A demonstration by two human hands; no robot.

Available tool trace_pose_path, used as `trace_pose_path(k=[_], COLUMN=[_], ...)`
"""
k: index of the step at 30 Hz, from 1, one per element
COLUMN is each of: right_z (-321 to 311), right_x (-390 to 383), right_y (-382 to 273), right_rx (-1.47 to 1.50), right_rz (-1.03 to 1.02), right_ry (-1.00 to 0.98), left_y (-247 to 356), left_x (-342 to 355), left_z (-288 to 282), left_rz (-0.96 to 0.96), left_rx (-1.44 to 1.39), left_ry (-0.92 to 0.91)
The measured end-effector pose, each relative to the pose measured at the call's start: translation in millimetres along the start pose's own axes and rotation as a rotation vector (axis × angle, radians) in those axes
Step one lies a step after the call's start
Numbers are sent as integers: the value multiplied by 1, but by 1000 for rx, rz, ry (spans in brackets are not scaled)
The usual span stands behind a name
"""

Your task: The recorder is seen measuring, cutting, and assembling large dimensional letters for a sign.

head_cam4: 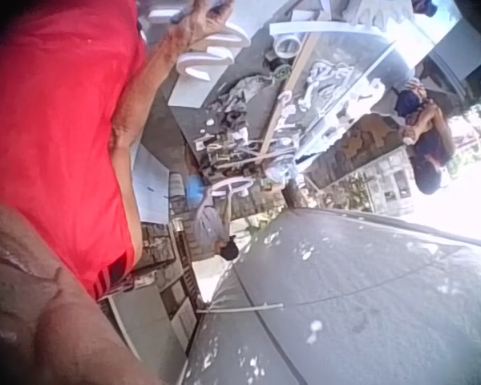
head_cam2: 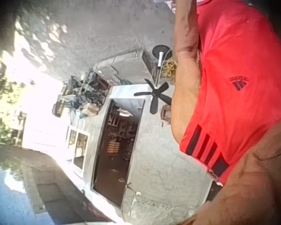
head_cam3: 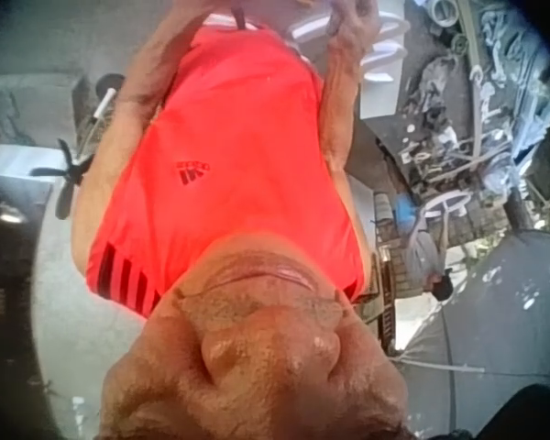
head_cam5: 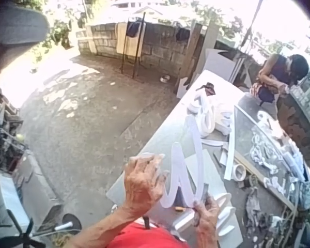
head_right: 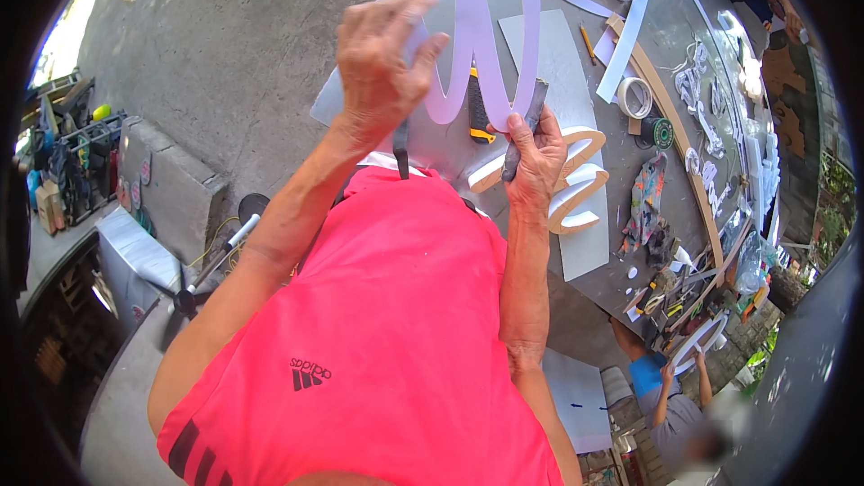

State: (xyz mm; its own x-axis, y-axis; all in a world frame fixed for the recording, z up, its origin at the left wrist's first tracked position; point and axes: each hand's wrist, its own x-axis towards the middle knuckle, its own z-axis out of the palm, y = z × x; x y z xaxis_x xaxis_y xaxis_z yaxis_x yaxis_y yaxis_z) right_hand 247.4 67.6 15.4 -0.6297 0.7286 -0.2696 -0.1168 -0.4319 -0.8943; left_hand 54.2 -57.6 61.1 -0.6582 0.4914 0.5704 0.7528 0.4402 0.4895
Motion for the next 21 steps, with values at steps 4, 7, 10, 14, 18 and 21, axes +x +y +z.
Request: trace_pose_path(k=[4, 7, 10, 14, 18, 21], right_z=[-7, -3, -2, 3, 0, 4], right_x=[1, 3, 3, 0, -4, -7], right_y=[-5, -9, -12, -15, -16, -16], right_rx=[-6, 10, 49, 33, 23, 36], right_rz=[-40, -33, -21, -37, -14, -32], right_ry=[-8, -10, -1, -3, -21, 7], left_y=[-37, -54, -53, -48, -48, -50], left_x=[-6, -18, -23, -24, -26, -30], left_z=[-19, -20, -25, -24, -25, -22], left_rz=[-342, -763, -822, -827, -850, -866], left_rx=[-133, -953, -1198, -1289, -1294, -1279], left_ry=[51, -129, -254, -237, -233, -246])
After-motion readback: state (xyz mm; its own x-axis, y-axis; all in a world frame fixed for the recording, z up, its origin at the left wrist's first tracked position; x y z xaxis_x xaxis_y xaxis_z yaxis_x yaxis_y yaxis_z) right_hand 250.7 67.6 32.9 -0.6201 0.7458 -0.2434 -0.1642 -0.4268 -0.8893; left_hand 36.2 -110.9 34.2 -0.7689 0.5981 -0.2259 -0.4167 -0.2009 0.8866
